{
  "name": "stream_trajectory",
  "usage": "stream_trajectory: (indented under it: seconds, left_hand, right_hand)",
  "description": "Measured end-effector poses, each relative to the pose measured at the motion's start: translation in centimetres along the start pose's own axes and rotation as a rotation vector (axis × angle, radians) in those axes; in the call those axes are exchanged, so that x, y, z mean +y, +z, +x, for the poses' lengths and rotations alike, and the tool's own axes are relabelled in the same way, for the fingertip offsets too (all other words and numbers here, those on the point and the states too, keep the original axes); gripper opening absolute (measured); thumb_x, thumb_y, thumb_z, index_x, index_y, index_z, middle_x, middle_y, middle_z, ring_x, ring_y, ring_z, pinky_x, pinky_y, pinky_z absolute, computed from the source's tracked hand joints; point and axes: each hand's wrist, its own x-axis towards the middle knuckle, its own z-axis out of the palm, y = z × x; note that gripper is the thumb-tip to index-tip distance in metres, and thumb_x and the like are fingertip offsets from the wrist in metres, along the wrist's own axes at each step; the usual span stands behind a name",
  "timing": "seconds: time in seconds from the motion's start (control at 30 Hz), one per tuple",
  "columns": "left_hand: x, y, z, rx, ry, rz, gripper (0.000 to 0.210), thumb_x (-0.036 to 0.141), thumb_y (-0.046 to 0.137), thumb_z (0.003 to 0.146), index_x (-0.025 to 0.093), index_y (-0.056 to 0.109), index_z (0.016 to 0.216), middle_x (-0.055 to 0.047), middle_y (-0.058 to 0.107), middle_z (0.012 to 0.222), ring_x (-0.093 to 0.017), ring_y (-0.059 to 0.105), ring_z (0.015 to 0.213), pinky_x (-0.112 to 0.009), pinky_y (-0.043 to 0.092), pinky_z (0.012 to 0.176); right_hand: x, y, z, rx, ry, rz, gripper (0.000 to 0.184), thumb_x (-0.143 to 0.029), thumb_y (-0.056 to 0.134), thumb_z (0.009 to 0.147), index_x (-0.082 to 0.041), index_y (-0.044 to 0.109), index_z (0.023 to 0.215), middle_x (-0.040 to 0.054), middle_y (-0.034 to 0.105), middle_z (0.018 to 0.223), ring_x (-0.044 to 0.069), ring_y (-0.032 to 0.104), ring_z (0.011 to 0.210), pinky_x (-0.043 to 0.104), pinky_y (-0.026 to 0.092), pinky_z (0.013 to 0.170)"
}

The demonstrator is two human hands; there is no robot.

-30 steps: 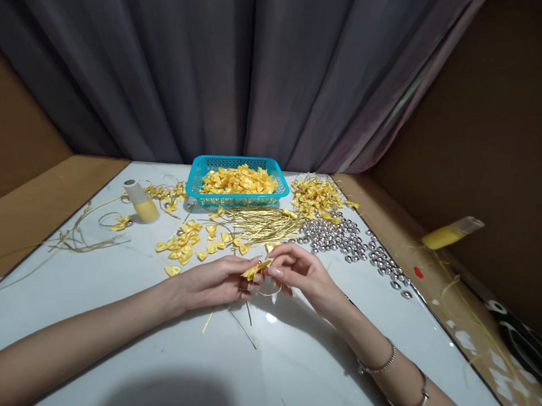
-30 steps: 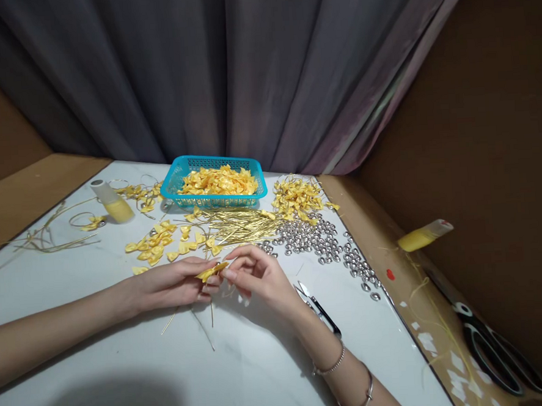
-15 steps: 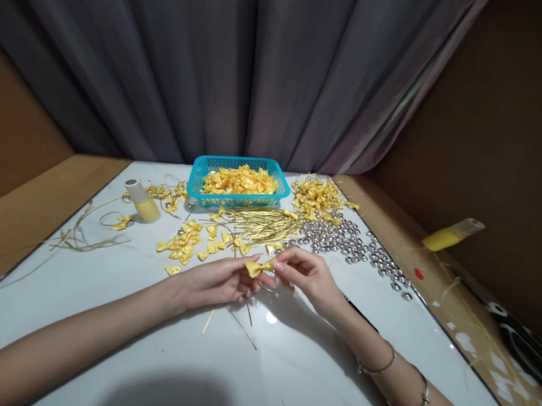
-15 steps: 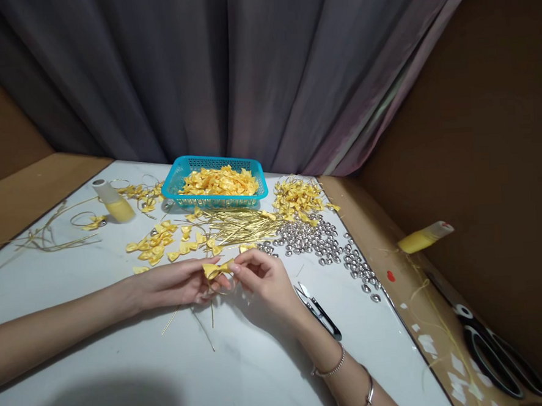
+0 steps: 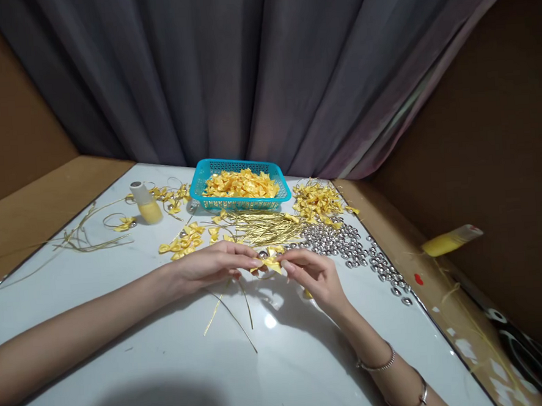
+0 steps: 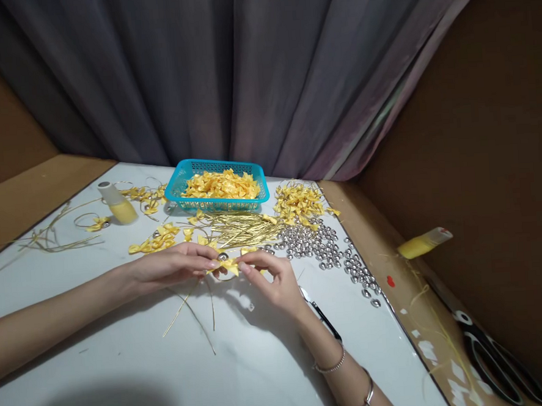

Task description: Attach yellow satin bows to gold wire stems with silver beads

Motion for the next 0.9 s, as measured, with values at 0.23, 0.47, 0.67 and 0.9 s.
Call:
stream_trajectory:
  seconds: [0.23, 0.47, 0.67, 0.9]
  left_hand:
    - [1.0, 0.9, -1.0, 0.152, 0.186, 0.544, 0.023, 0.036, 0.066, 0.074, 0.018, 0.066, 0.088, -0.001, 0.067, 0.081, -0.014, 0.056, 0.072, -0.024, 0.038, 0.061]
    - [1.2, 1.7, -2.0, 0.224, 0.362, 0.687, 0.018, 0.033, 0.060, 0.081, 0.020, 0.067, 0.090, -0.001, 0.068, 0.092, -0.016, 0.060, 0.087, -0.027, 0.044, 0.076]
    - [0.8, 1.8, -1.8, 0.261, 0.327, 0.593, 0.020, 0.038, 0.061, 0.079, 0.020, 0.068, 0.086, -0.002, 0.068, 0.093, -0.018, 0.060, 0.086, -0.031, 0.045, 0.078]
    - [-0.1, 2.1, -1.6, 0.223, 0.408, 0.623, 0.016, 0.035, 0.061, 0.081, 0.021, 0.067, 0.083, -0.003, 0.065, 0.095, -0.019, 0.058, 0.094, -0.033, 0.043, 0.085]
  right_hand:
    - [0.1, 0.7, 0.1, 0.018, -0.031, -0.014, 0.016, -0.023, 0.065, 0.079, -0.022, 0.060, 0.094, 0.0048, 0.068, 0.089, 0.018, 0.065, 0.081, 0.032, 0.050, 0.069]
    - [-0.4, 0.4, -0.3, -0.083, -0.097, 0.005, 0.024, -0.021, 0.060, 0.085, -0.025, 0.054, 0.108, 0.0030, 0.069, 0.094, 0.017, 0.064, 0.092, 0.037, 0.045, 0.088]
    - [-0.6, 0.4, -0.3, -0.116, -0.064, -0.046, 0.029, -0.027, 0.066, 0.081, -0.026, 0.055, 0.108, 0.0039, 0.066, 0.099, 0.019, 0.061, 0.097, 0.038, 0.046, 0.088]
    - [-0.5, 0.6, -0.4, -0.102, -0.082, -0.170, 0.035, -0.026, 0.072, 0.076, -0.024, 0.055, 0.107, 0.0034, 0.064, 0.092, 0.020, 0.060, 0.092, 0.038, 0.046, 0.085]
